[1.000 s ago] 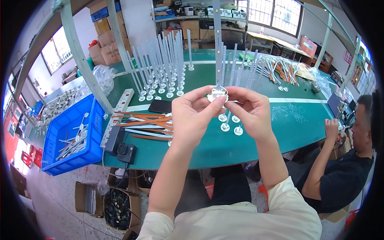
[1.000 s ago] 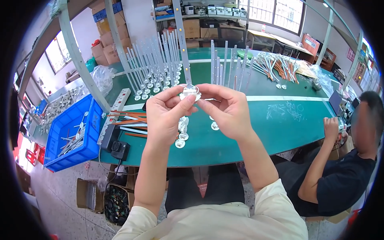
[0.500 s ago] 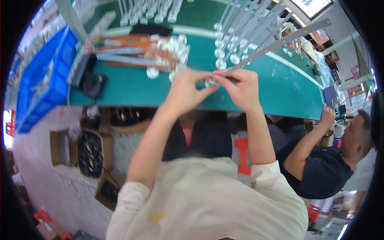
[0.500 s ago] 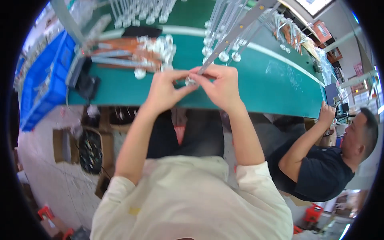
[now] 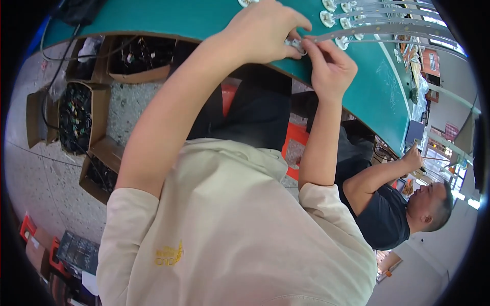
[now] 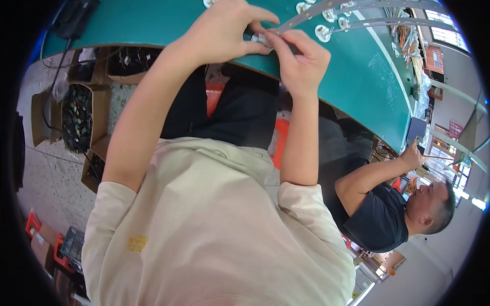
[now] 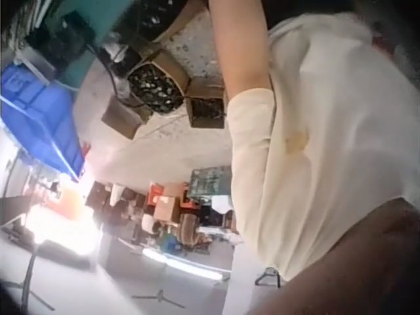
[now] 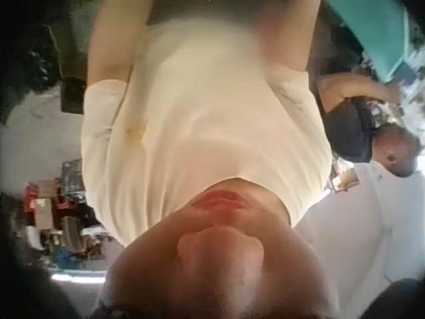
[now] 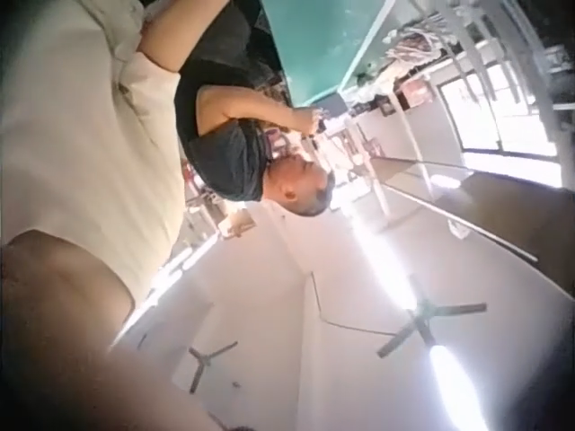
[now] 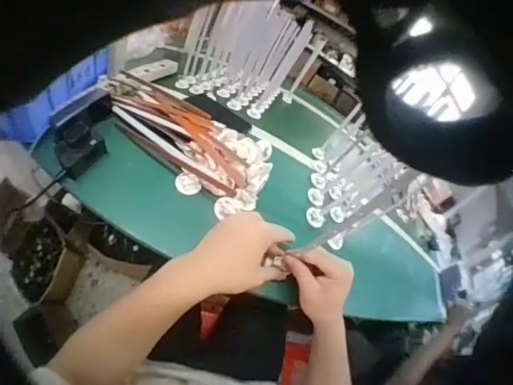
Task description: Assembling circular LED components onto a long metal strip at a production workstation.
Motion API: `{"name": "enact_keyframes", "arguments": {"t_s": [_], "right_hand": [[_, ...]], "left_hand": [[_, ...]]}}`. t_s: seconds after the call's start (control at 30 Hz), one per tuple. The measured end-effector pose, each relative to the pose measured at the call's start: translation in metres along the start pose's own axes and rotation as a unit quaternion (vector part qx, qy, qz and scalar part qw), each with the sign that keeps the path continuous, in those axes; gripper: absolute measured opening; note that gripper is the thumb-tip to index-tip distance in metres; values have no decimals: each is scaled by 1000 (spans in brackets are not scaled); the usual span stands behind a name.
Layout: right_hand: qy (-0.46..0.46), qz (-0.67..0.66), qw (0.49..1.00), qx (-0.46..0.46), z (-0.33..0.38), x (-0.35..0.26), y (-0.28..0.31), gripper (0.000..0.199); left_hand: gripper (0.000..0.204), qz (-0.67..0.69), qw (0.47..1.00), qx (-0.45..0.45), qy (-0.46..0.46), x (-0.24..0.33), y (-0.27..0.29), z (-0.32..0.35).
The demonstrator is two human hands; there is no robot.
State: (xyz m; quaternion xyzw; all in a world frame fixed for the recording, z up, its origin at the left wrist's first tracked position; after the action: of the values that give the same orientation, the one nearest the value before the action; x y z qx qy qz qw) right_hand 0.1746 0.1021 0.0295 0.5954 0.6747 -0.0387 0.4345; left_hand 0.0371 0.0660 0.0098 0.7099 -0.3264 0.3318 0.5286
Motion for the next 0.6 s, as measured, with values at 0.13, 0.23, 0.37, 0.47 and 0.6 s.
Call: {"name": "enact_keyframes", "arguments": {"t_s": [0.13, 0.23, 0.37, 0.47, 0.6], "right_hand": [[48, 40, 997, -34, -5, -1, -2, 6], [83, 69, 993, -56, -13, -9, -5, 7], [109, 76, 989, -73, -18, -14, -7, 11], [111, 57, 989, -74, -16, -14, -7, 12], [137, 65, 985, -86, -21, -19, -9, 12]], "left_hand": [[24, 18, 999, 10, -32, 14, 16, -1], [22, -1, 999, 2, -32, 14, 13, -1], [20, -2, 1000, -4, -18, 15, 12, -2], [19, -13, 1000, -6, -12, 14, 11, -1], [19, -7, 999, 17, -43, 15, 15, 2]]}}
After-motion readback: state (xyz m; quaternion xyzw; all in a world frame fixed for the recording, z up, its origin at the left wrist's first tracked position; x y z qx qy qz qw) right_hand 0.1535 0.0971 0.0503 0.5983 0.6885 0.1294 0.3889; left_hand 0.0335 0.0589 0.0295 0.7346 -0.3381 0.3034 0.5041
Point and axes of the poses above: each hand's wrist, its own z-axis away from the middle knuckle, its own y-axis out of the back of the hand, x = y × z, the point moved 9 cm from there along -z, towards the middle knuckle, and after that the axes turned 11 degrees about y, right-handed, at the moved point
